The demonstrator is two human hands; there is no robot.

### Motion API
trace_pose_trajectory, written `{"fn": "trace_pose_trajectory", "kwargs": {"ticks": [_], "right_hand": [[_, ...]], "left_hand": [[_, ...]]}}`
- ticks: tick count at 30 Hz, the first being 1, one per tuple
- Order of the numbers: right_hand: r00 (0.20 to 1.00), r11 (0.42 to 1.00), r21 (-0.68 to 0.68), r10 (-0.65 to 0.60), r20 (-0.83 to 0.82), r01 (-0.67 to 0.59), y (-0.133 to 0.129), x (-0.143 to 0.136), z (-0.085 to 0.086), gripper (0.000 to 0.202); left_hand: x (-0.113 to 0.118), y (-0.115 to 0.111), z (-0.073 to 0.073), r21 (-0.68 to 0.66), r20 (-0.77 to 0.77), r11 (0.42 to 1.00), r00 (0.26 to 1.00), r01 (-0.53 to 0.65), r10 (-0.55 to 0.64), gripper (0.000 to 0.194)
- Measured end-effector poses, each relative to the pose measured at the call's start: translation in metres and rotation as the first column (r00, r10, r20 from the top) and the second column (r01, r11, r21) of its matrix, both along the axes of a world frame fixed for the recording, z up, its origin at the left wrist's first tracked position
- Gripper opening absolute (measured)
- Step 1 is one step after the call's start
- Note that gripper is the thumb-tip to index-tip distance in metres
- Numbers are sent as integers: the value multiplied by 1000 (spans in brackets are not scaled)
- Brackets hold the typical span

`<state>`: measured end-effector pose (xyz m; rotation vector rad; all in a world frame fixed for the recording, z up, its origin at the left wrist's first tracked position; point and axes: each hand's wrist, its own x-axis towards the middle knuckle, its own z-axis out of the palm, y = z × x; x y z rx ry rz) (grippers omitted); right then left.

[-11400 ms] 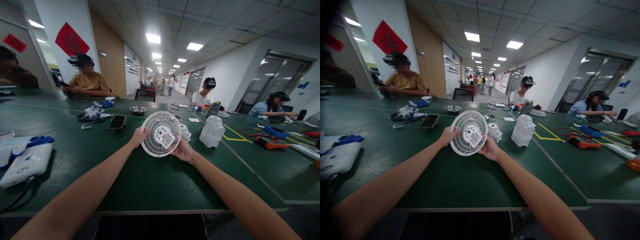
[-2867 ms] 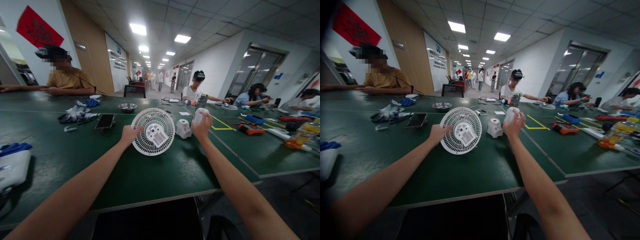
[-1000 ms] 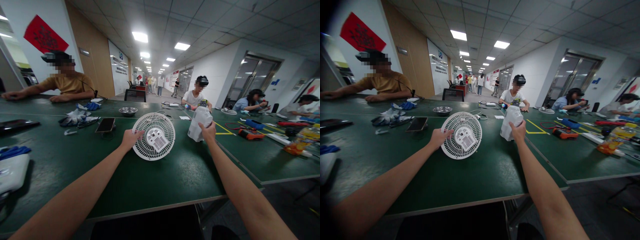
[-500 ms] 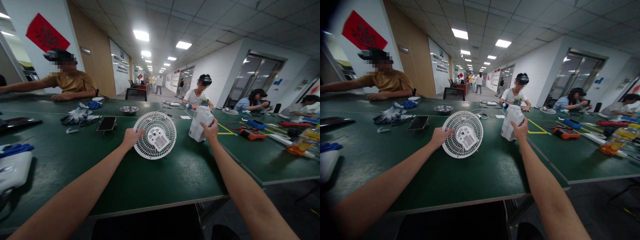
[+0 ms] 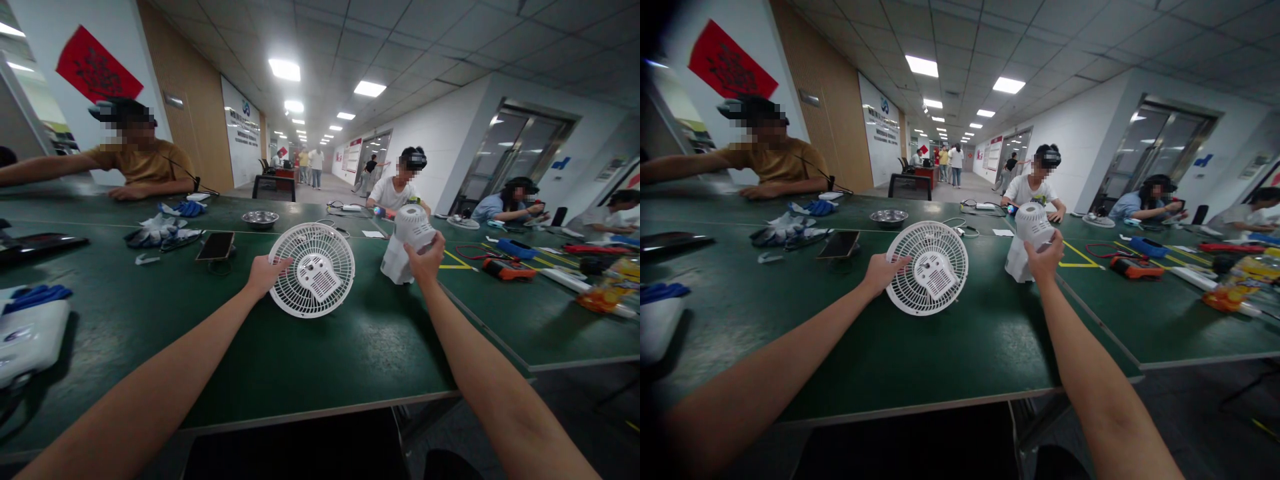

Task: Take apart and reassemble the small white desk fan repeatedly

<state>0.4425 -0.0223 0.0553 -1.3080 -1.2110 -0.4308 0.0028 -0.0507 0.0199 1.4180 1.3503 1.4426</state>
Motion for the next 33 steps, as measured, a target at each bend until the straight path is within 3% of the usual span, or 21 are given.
{"fn": "trace_pose_trajectory", "kwargs": {"ticks": [5,9,11,13,17,19,22,24,26,29,30,31,32,33], "right_hand": [[1000,992,128,8,9,-9,-13,-18,14,76],[962,961,125,259,-92,-246,-19,-54,12,80],[904,911,20,410,-120,-411,-21,-75,3,82],[892,880,-150,434,-129,-450,-21,-93,-9,79],[937,792,-517,343,-64,-325,-18,-113,-35,75],[941,739,-615,338,-14,-275,-15,-118,-44,78],[947,704,-685,316,65,-188,-10,-122,-51,80],[948,702,-703,290,134,-115,-10,-126,-50,76],[936,735,-674,287,205,-77,-14,-130,-45,67],[910,830,-528,344,232,-179,-26,-138,-31,51],[902,833,-490,389,189,-257,-31,-142,-26,47],[885,803,-478,455,104,-357,-37,-147,-22,44],[849,730,-494,528,-31,-472,-44,-153,-19,42],[781,603,-527,586,-216,-598,-51,-160,-18,43]], "left_hand": [[0,5,-3,-15,15,1000,1000,-6,6,28],[-2,11,-9,-2,31,1000,999,-3,3,29],[-3,12,-12,-2,38,1000,999,13,-13,29],[-5,13,-13,-13,50,999,998,30,-29,30],[-7,14,-14,-39,86,997,995,60,-56,34],[-7,16,-16,-37,111,997,992,72,-67,34],[-7,20,-19,-26,129,998,990,63,-60,34],[-7,22,-20,-27,135,998,989,59,-55,35],[-8,22,-19,-39,136,998,989,59,-53,35],[-9,21,-17,-65,115,997,993,43,-36,34],[-10,20,-17,-70,105,997,994,44,-37,32],[-10,19,-16,-68,95,997,995,48,-42,31],[-10,18,-16,-57,85,997,995,50,-45,29],[-10,18,-16,-40,75,998,996,48,-45,28]]}}
